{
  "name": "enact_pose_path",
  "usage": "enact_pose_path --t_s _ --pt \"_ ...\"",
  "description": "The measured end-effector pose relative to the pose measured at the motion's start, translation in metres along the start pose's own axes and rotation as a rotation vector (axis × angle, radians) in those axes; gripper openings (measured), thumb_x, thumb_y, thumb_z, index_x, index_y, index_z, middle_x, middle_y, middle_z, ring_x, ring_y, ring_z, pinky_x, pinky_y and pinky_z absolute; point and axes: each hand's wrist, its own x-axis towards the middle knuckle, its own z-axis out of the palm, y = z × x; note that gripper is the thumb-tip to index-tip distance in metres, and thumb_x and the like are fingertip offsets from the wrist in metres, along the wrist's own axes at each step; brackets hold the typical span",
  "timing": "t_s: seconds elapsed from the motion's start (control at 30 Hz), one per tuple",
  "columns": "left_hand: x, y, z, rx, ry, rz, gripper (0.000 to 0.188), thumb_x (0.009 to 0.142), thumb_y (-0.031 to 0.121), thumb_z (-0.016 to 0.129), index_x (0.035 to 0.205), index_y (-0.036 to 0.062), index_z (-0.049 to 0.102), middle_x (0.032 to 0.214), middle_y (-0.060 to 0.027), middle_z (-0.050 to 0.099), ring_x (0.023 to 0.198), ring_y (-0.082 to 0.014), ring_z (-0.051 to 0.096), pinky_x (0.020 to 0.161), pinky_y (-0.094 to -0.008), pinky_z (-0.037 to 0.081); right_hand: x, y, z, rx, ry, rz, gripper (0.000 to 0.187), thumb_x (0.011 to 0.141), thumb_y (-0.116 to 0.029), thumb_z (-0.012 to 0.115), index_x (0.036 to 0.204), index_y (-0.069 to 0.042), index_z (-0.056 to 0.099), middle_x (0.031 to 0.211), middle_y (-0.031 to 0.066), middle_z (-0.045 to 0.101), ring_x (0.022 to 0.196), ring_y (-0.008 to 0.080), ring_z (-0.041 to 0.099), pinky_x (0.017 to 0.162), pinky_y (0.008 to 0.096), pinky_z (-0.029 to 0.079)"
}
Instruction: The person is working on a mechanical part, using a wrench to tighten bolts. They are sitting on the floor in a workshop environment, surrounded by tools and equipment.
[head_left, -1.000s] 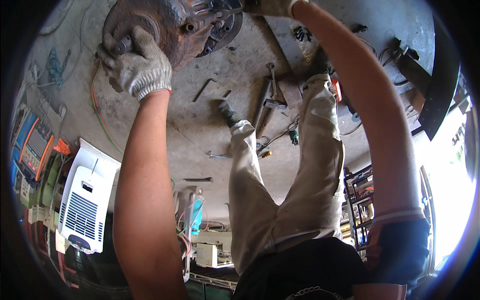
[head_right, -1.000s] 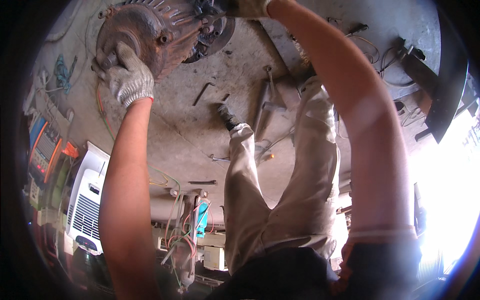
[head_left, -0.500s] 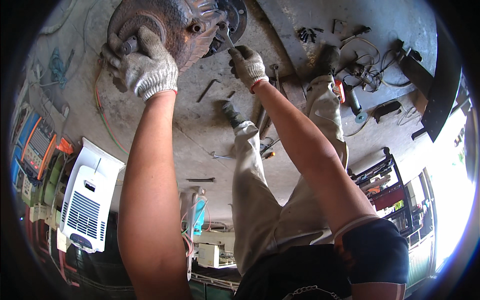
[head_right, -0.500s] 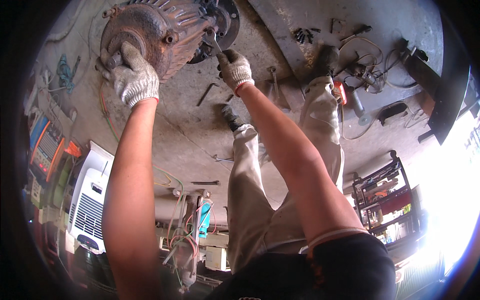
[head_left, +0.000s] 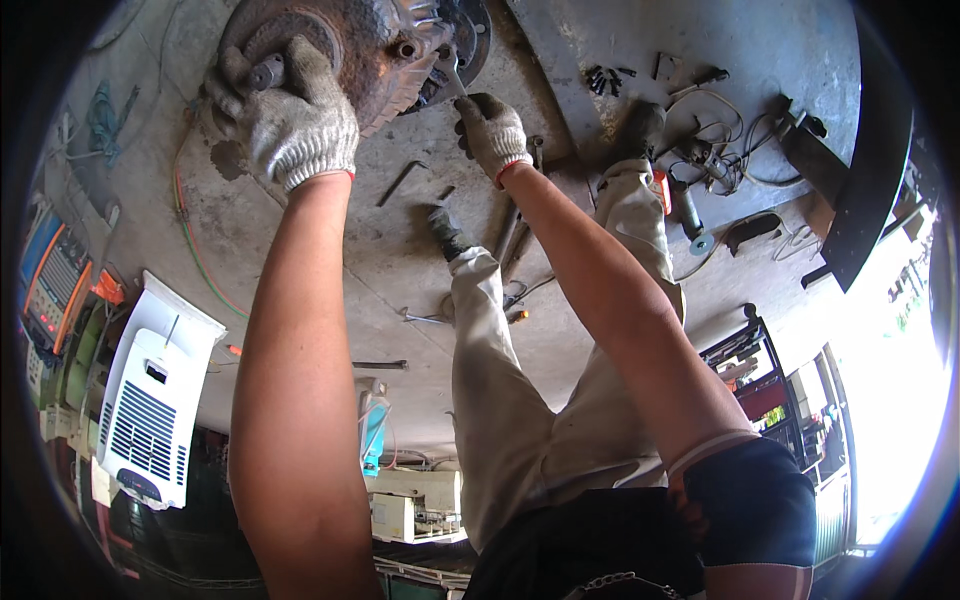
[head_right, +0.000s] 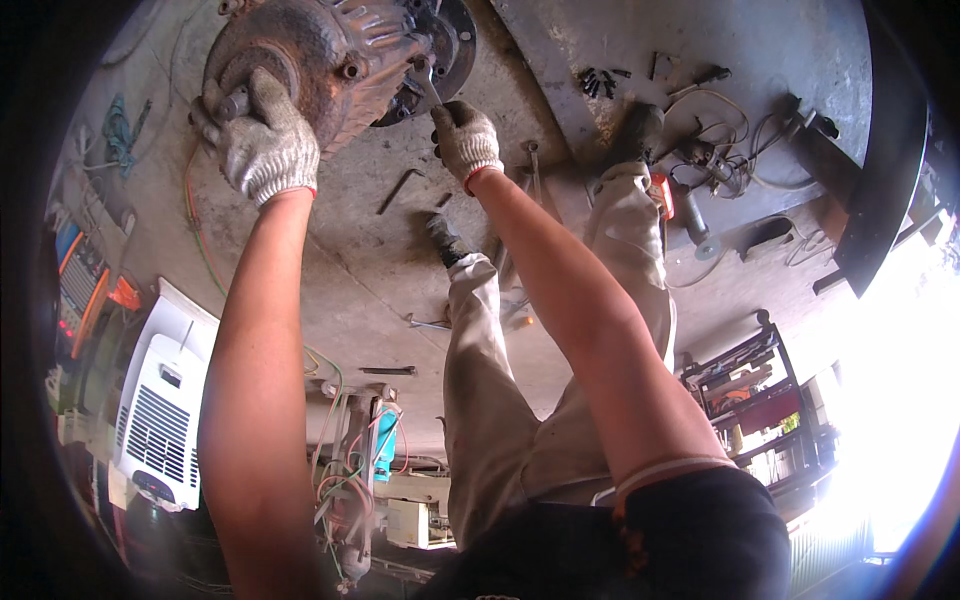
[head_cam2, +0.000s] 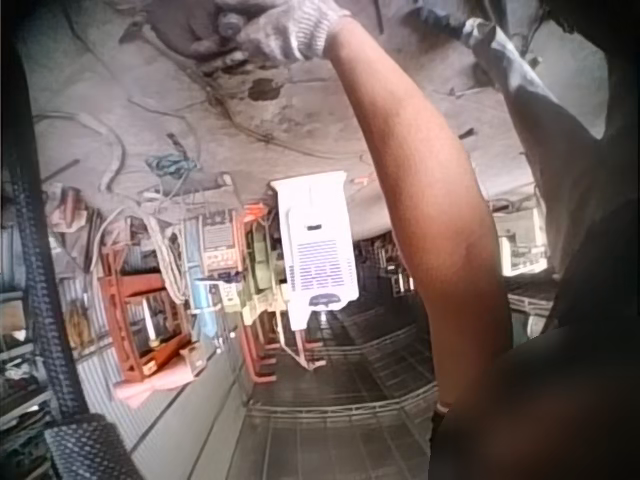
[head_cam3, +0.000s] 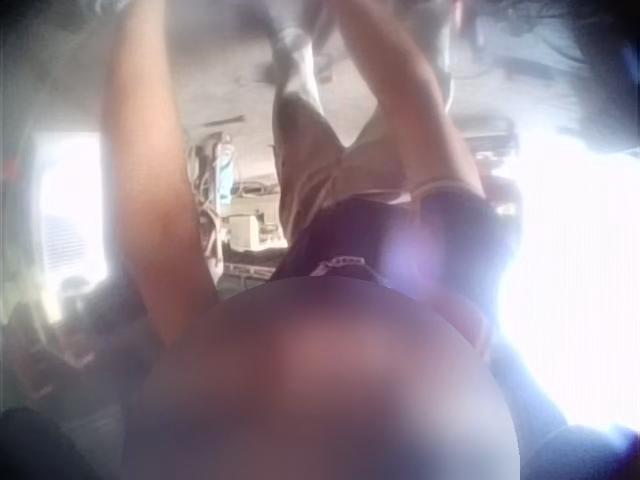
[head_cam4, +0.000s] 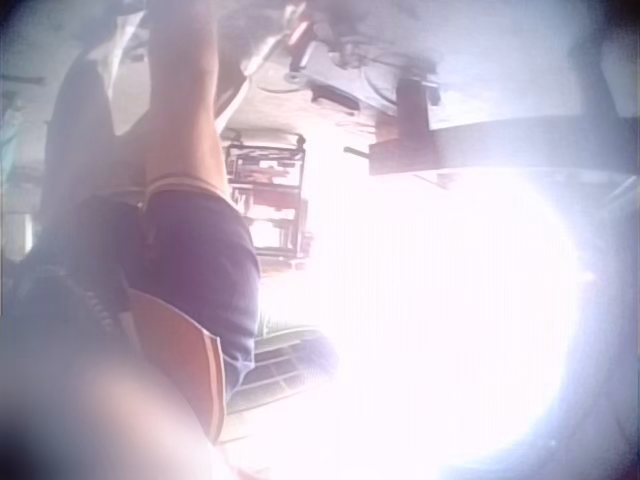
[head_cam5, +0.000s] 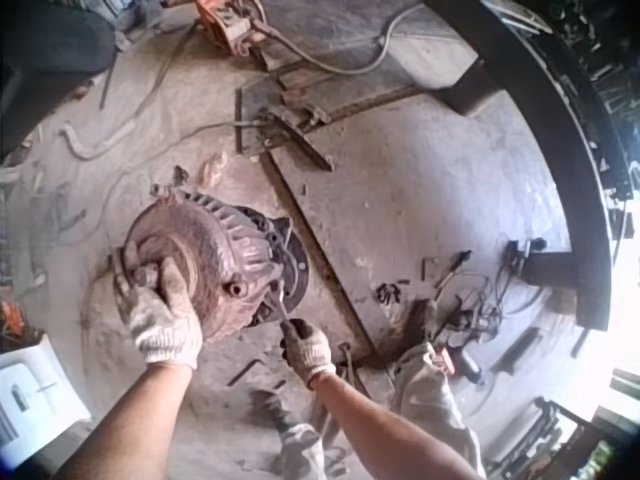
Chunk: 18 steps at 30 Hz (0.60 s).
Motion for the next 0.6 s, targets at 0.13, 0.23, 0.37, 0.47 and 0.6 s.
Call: enact_pose_path --t_s 0.13,0.23,0.37,0.47,0.6 --pt "0.001 0.0 -0.002 -0.041 -0.029 0.046 0.082 0.095 0.059 0.049 0.146 -0.0047 0.038 0.147 -0.0351 0.04 0.141 -0.0515 0.032 0.109 -0.0547 0.039 -0.005 -0.006 0.003 0.038 -0.014 -0.003 0.033 0.098 -0.031 0.061 0.111 -0.001 0.067 0.077 0.0069 0.066 0.058 0.0146 0.06 0.049 0.0298 0.047" --pt "0.002 -0.003 -0.001 0.039 0.006 0.052 0.08 0.095 0.059 0.049 0.144 -0.0038 0.042 0.147 -0.0348 0.039 0.141 -0.0513 0.032 0.109 -0.055 0.04 -0.008 -0.017 0.001 0.015 -0.027 0.025 0.032 0.097 -0.029 0.06 0.109 0.001 0.066 0.077 0.0083 0.066 0.056 0.0158 0.06 0.048 0.0311 0.048" --pt "0.003 -0.007 -0.001 0.122 -0.078 0.061 0.078 0.095 0.059 0.05 0.141 -0.0036 0.046 0.147 -0.0359 0.039 0.141 -0.0504 0.033 0.109 -0.0552 0.04 -0.008 -0.034 -0.001 0.023 -0.091 0.083 0.031 0.096 -0.024 0.058 0.106 0.004 0.065 0.076 0.0107 0.065 0.055 0.0185 0.062 0.048 0.0333 0.049" --pt "0.002 -0.006 -0.001 0.071 -0.038 0.024 0.077 0.095 0.059 0.05 0.14 -0.0037 0.047 0.147 -0.0371 0.038 0.141 -0.0501 0.033 0.109 -0.0549 0.039 -0.004 -0.038 0.001 -0.041 -0.098 0.035 0.031 0.095 -0.023 0.058 0.104 0.005 0.064 0.076 0.0119 0.066 0.057 0.0209 0.064 0.049 0.0347 0.051" --pt "0.003 -0.005 -0.001 0.111 -0.041 0.048 0.079 0.095 0.058 0.051 0.144 -0.0037 0.042 0.148 -0.0378 0.035 0.139 -0.0513 0.035 0.109 -0.0547 0.04 0.006 -0.028 0.003 0.02 -0.117 0.083 0.031 0.095 -0.024 0.058 0.104 0.006 0.064 0.077 0.0139 0.067 0.058 0.0237 0.066 0.05 0.0364 0.053"
